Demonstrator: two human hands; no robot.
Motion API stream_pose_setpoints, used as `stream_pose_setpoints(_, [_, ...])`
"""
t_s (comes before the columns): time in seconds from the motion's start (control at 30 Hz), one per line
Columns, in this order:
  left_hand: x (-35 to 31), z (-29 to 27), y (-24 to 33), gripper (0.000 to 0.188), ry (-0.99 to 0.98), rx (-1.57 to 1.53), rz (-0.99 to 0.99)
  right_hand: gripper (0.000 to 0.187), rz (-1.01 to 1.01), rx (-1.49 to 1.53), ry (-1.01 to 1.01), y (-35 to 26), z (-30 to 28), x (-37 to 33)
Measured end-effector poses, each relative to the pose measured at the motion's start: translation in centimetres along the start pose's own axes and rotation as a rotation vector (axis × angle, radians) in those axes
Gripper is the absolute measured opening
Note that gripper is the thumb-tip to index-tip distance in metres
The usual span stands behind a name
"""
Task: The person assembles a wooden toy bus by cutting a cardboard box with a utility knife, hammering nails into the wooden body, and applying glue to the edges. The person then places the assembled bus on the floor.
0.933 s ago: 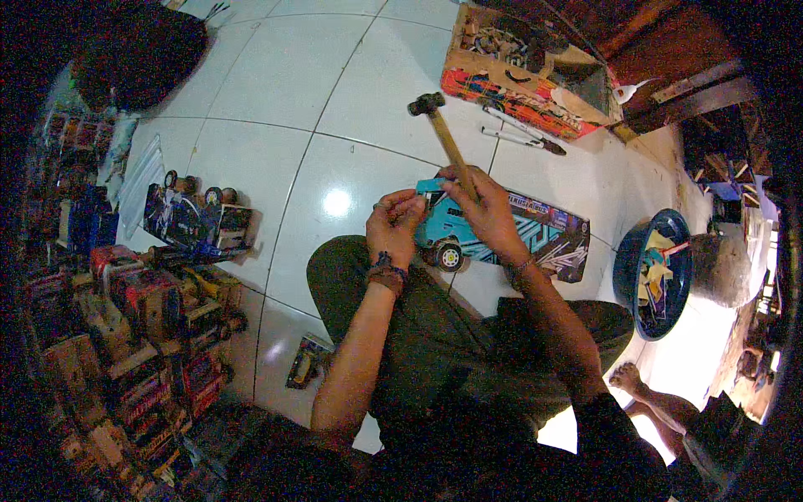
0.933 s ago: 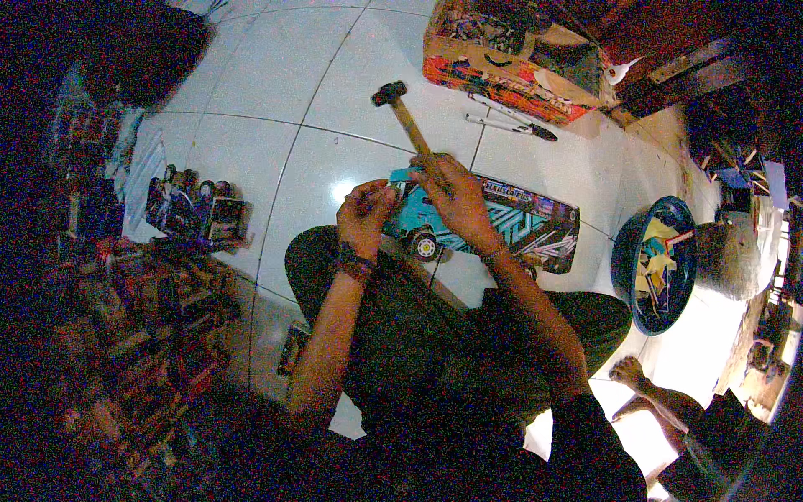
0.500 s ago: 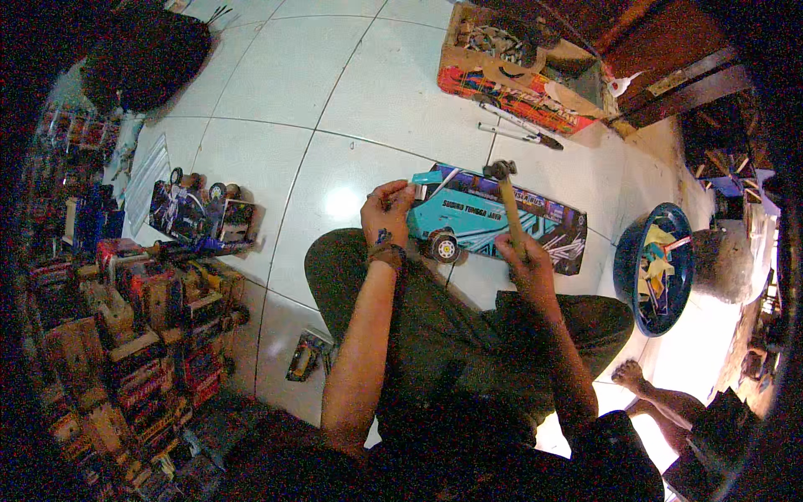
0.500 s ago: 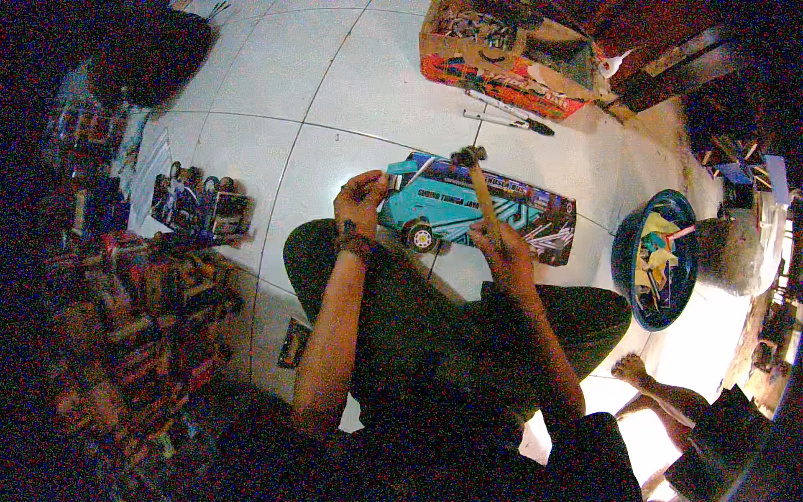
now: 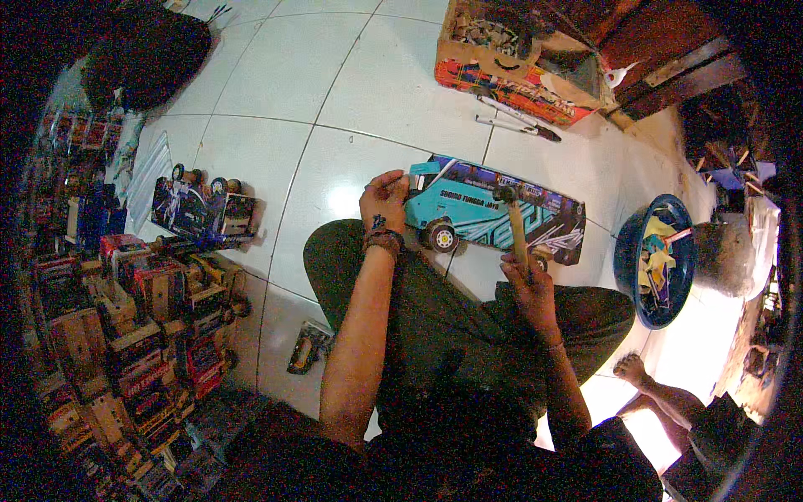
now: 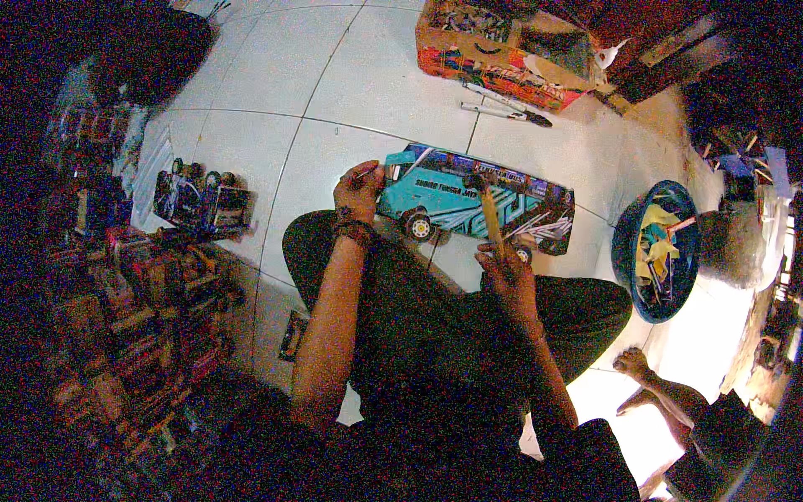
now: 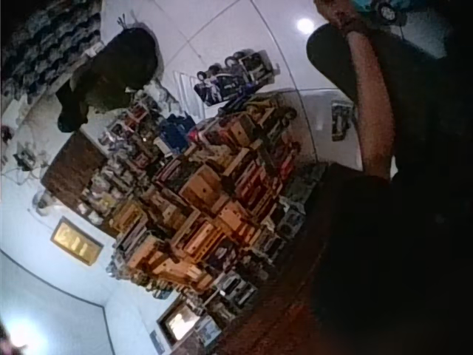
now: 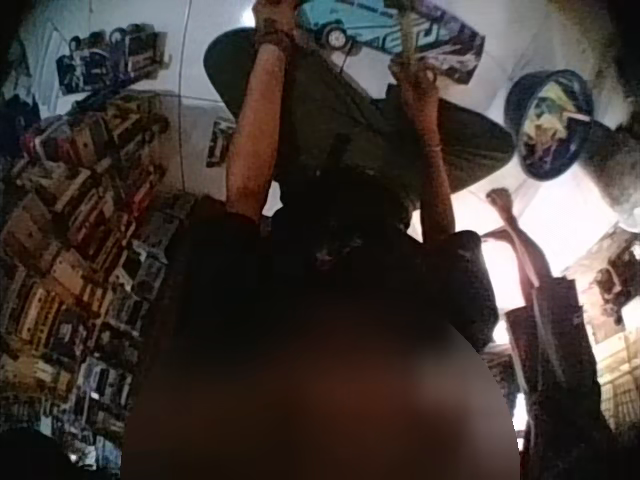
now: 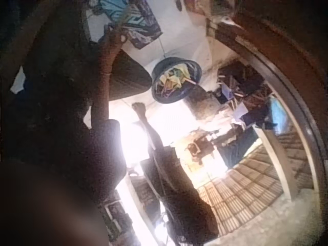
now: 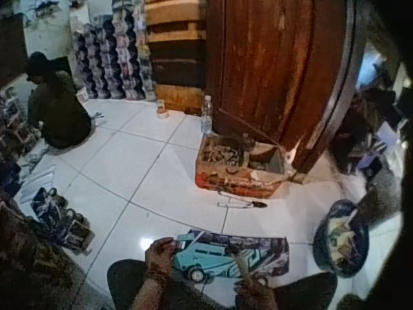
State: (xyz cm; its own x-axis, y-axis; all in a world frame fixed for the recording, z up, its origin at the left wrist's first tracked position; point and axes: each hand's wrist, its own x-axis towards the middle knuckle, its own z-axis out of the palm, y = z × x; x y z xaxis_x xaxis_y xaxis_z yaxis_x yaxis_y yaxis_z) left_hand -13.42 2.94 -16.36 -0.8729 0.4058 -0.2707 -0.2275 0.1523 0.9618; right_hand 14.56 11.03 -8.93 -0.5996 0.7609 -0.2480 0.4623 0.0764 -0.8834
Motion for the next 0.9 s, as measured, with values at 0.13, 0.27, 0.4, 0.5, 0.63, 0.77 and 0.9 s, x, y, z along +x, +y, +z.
stream_pose_setpoints(0.13, [0.1,0.1,-0.2,0.028,-0.008,-0.078,-0.002,0.028,-0.071,-0.171,-0.029,-0.9,0.2,0.7])
stream_pose_setpoints(0.27, [0.1,0.1,-0.1,0.031,-0.019,-0.046,-0.058,0.029,-0.159,-0.389,-0.075,-2.2,0.3,1.8])
stream_pose_setpoints(0.4, [0.0,0.4,0.0,0.031,0.035,-0.011,-0.074,0.041,-0.444,-0.43,-0.066,-4.0,0.9,3.7])
stream_pose_setpoints(0.5, [0.0,0.5,0.2,0.031,0.045,-0.013,-0.091,0.053,-0.546,-0.475,-0.088,-5.5,1.5,5.2])
stream_pose_setpoints(0.63, [-0.4,0.7,0.9,0.031,0.051,-0.04,-0.114,0.065,-0.588,-0.766,-0.154,-7.4,1.9,6.4])
stream_pose_setpoints(0.77, [-1.0,0.8,2.0,0.031,0.071,-0.042,-0.083,0.071,-0.499,-0.877,-0.23,-9.1,2.3,7.1])
stream_pose_setpoints(0.9, [-1.2,0.9,2.4,0.031,0.083,-0.076,-0.103,0.074,-0.556,-0.944,-0.22,-9.8,2.8,7.1])
